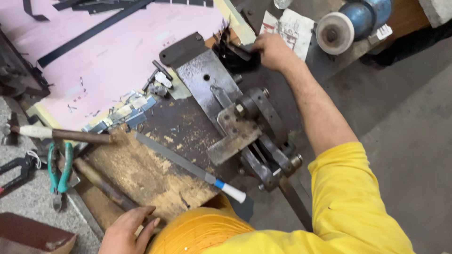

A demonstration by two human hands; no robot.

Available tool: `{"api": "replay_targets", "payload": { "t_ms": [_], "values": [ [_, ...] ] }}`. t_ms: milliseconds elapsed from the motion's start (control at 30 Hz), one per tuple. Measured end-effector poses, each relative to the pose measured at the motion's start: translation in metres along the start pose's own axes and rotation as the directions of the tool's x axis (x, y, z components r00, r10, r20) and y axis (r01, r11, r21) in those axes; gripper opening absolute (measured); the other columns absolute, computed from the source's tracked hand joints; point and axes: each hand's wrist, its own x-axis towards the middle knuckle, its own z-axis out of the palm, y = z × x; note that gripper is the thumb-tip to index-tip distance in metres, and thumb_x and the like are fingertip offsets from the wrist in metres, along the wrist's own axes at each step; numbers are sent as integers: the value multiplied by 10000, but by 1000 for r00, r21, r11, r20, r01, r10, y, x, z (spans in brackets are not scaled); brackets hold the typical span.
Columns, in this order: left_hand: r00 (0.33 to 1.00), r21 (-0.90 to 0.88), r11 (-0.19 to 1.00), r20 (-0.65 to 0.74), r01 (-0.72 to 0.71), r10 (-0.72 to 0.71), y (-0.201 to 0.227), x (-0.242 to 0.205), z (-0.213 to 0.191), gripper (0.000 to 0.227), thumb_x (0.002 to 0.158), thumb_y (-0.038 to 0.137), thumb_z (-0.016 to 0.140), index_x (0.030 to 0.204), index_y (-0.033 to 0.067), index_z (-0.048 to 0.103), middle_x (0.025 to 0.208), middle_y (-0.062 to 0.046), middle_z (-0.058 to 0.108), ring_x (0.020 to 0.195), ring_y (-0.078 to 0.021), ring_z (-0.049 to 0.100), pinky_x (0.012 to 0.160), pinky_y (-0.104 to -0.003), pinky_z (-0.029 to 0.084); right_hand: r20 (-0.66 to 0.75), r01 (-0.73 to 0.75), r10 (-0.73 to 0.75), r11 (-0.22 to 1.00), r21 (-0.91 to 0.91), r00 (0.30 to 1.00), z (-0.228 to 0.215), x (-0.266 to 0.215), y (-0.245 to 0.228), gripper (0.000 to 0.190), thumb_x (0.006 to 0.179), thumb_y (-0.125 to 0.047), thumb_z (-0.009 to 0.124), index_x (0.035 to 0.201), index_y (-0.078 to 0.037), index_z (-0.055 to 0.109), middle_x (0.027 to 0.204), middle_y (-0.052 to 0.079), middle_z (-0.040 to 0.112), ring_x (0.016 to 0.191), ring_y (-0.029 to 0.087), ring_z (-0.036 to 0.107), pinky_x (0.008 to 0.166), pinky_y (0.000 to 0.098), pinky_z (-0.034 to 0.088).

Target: The person assembles multiple dark metal L-shaped brackets by hand, fitting two pieces together to form a right angle. They repeatedly pick up, align, and press the pieces together, then stack the finished units on a wooden template board.

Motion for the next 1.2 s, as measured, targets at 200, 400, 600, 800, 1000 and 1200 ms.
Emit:
{"api": "replay_targets", "payload": {
  "t_ms": [200, 400, 600, 800, 1000, 1200],
  "values": [
    [999, 16, 999, 15, 41, -41, 1, 17, -11, 394, 778, 294, 796, 1120, 103, 748, 1047, -107, 773, 1009, -281, 748, 868, -405, 593, 253, -9, -11, 997, 75, 967, 4, 3, -3, 480, 680, 61, 591, 1092, -92, 782, 1170, 134, 730, 1103, 386, 632, 962, 432, 524],
    [1000, 25, 999, 17, -22, 22, 13, 35, -30, 400, 788, 274, 778, 1148, 106, 735, 1044, -113, 763, 1002, -314, 722, 861, -425, 578, 342, -49, 43, 999, 9, 939, -9, 3, -13, 457, 628, -71, 753, 1079, -136, 792, 1205, 106, 697, 1187, 393, 551, 1017, 459, 478],
    [999, -38, 999, 40, 2, -1, 26, 29, -42, 352, 812, 263, 752, 1130, 113, 733, 1037, -104, 752, 998, -317, 705, 842, -420, 569, 99, 22, -19, 999, -24, 995, -56, 4, -51, 472, 765, -128, 780, 1226, -42, 725, 1282, 188, 650, 1251, 417, 551, 1076, 481, 457],
    [999, -72, 997, 2, -33, 33, 41, 7, -57, 316, 842, 246, 736, 1102, 69, 706, 1022, -125, 722, 1014, -346, 658, 862, -464, 523, -135, 300, -298, 954, -1, 945, -159, -17, -225, 299, 877, -86, 808, 1155, -4, 738, 1108, 165, 715, 1027, 327, 695, 884, 403, 546],
    [992, -93, 991, -92, -94, 86, 35, -32, -61, 319, 858, 221, 725, 1128, 55, 691, 1052, -124, 709, 1047, -337, 649, 909, -484, 496, -39, 513, -513, 848, 131, 857, -164, -65, -395, 289, 876, -100, 811, 1140, -6, 740, 1088, 157, 718, 999, 316, 695, 860, 394, 545],
    [972, -87, 993, -228, -83, 61, 6, -100, -71, 289, 852, 215, 729, 1098, 67, 699, 1012, -113, 713, 1022, -336, 658, 901, -482, 509, 42, 475, -498, 846, 243, 866, -112, -70, -467, 280, 876, -114, 814, 1125, -9, 742, 1069, 149, 721, 970, 305, 696, 836, 385, 545]
  ]
}}
